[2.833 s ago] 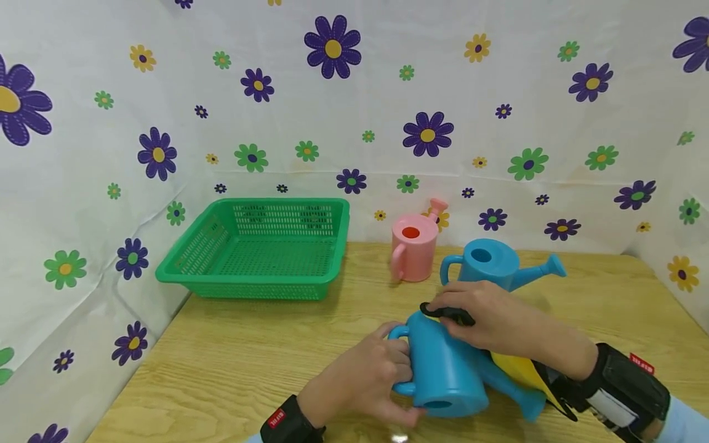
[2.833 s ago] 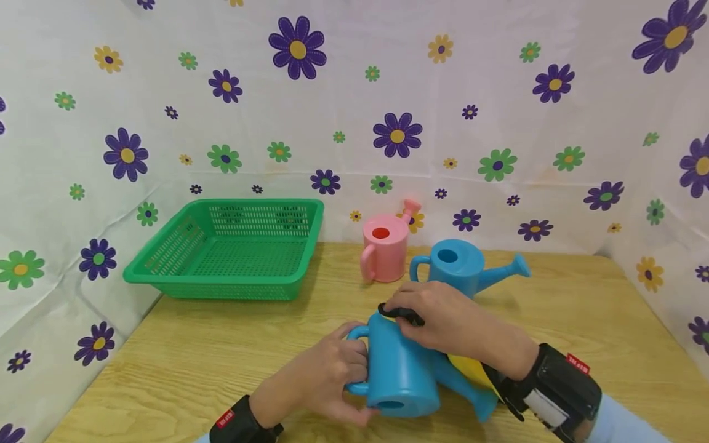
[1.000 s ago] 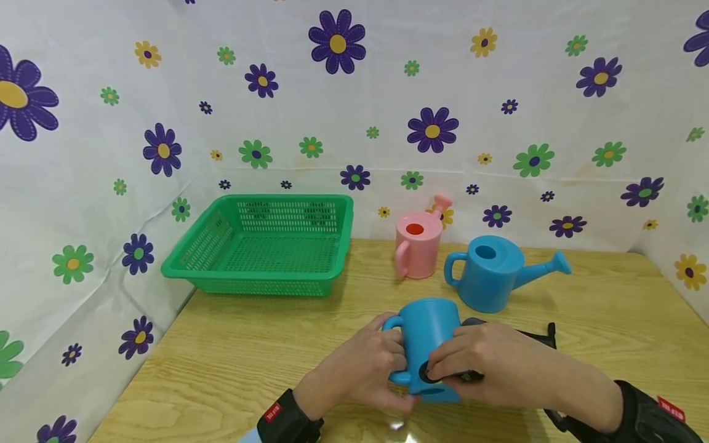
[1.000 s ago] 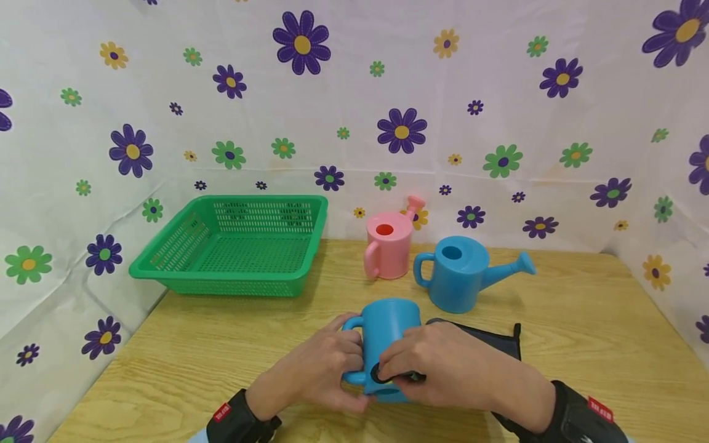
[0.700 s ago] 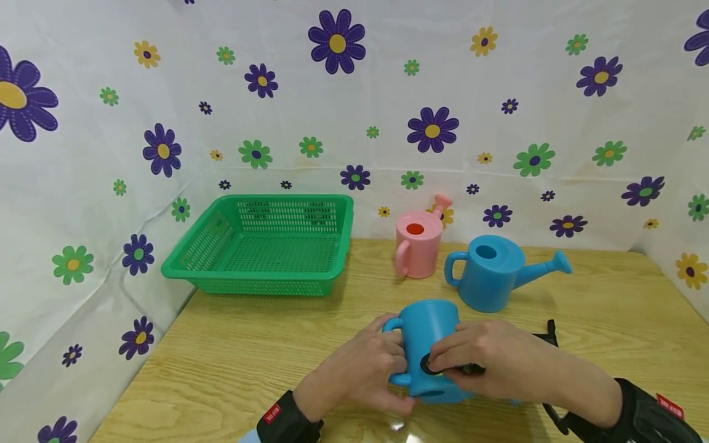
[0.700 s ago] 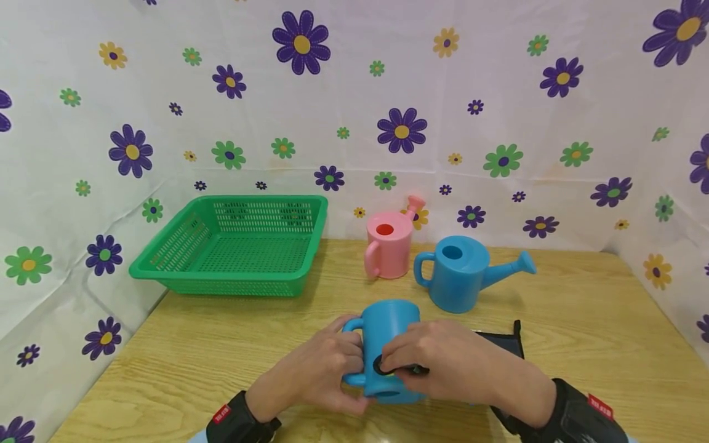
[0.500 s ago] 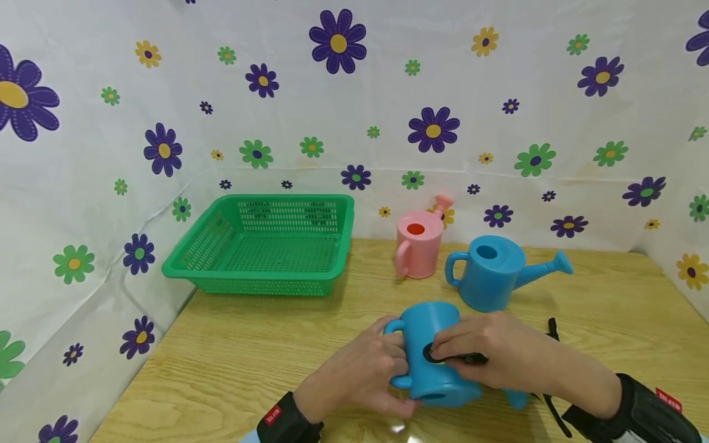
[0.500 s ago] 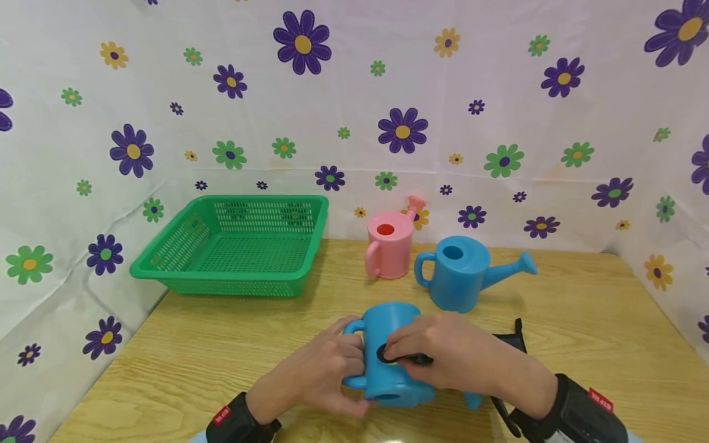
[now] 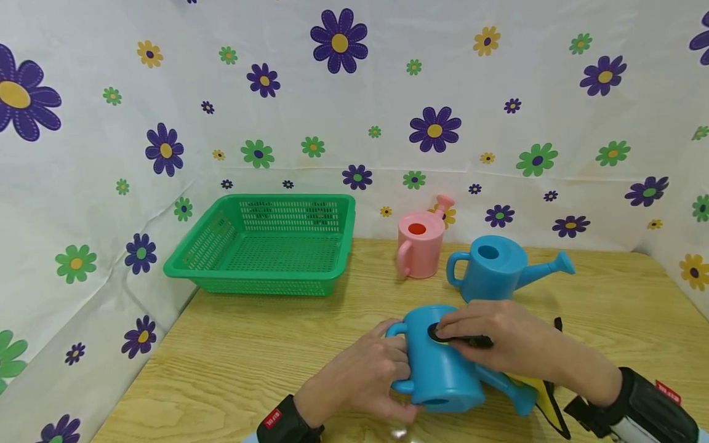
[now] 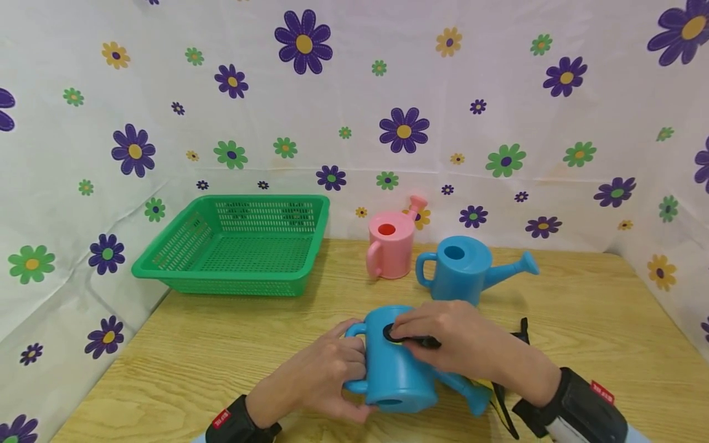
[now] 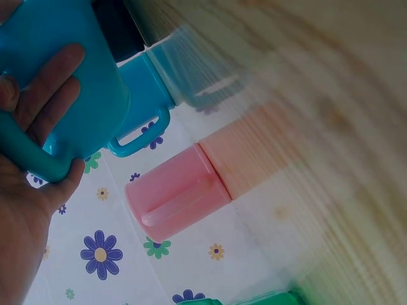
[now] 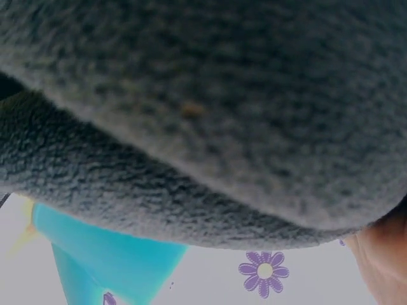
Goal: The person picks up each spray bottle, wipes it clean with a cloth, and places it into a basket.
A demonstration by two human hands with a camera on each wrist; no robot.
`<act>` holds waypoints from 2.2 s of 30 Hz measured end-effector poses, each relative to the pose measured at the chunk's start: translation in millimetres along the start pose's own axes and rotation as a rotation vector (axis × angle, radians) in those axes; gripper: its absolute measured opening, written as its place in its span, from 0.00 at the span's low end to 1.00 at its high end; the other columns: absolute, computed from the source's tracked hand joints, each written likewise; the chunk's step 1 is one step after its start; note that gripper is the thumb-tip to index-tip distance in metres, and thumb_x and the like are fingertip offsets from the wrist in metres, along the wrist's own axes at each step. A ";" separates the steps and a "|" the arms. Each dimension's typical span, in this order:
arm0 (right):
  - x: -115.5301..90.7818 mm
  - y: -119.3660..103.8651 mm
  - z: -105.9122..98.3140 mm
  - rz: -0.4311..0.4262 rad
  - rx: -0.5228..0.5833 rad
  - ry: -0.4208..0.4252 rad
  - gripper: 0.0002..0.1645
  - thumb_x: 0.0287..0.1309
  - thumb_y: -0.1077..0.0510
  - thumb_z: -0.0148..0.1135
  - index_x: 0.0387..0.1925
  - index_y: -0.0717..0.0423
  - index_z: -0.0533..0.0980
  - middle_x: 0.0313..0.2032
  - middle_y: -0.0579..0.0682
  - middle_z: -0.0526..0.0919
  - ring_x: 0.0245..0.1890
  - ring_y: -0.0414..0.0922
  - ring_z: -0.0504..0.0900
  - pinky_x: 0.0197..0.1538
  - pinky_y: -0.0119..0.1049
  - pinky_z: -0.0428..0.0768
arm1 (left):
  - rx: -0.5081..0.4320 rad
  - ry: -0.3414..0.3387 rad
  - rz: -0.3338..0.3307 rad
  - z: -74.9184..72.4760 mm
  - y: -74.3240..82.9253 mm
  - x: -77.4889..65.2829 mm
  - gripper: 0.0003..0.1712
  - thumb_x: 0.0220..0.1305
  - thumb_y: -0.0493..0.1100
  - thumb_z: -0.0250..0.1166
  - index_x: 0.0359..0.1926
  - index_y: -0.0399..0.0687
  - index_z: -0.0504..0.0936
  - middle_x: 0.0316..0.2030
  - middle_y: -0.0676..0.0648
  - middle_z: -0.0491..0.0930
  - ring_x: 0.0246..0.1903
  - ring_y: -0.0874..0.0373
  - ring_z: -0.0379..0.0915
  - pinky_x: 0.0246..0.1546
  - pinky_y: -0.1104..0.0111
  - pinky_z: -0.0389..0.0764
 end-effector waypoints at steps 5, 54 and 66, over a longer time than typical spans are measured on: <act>-1.4 5.4 -0.2 0.026 -0.022 0.047 0.23 0.52 0.62 0.77 0.52 0.47 0.85 0.49 0.42 0.89 0.49 0.44 0.88 0.49 0.47 0.88 | -0.009 0.005 0.008 -0.6 1.8 -0.6 0.26 0.53 0.65 0.71 0.15 0.58 0.70 0.17 0.63 0.65 0.29 0.69 0.63 0.68 0.56 0.72; -14.7 0.1 -4.3 0.060 -0.003 0.017 0.26 0.50 0.63 0.78 0.53 0.45 0.85 0.50 0.41 0.89 0.47 0.41 0.85 0.46 0.37 0.87 | -0.055 -0.023 -0.031 -4.9 -1.4 -6.4 0.24 0.54 0.65 0.71 0.17 0.59 0.74 0.18 0.63 0.66 0.32 0.68 0.63 0.69 0.54 0.71; -19.8 -13.3 -1.5 -0.034 0.015 0.048 0.26 0.48 0.62 0.79 0.52 0.44 0.85 0.48 0.40 0.89 0.44 0.39 0.84 0.44 0.34 0.87 | -0.050 -0.005 -0.037 -4.7 -5.1 -6.7 0.23 0.53 0.65 0.71 0.17 0.59 0.75 0.18 0.64 0.67 0.32 0.69 0.64 0.69 0.54 0.71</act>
Point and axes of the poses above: each hand's wrist, its own x-axis towards the middle knuckle, its own z-axis out of the palm, y = z × x, the point moved 1 cm from there along x, towards the middle knuckle
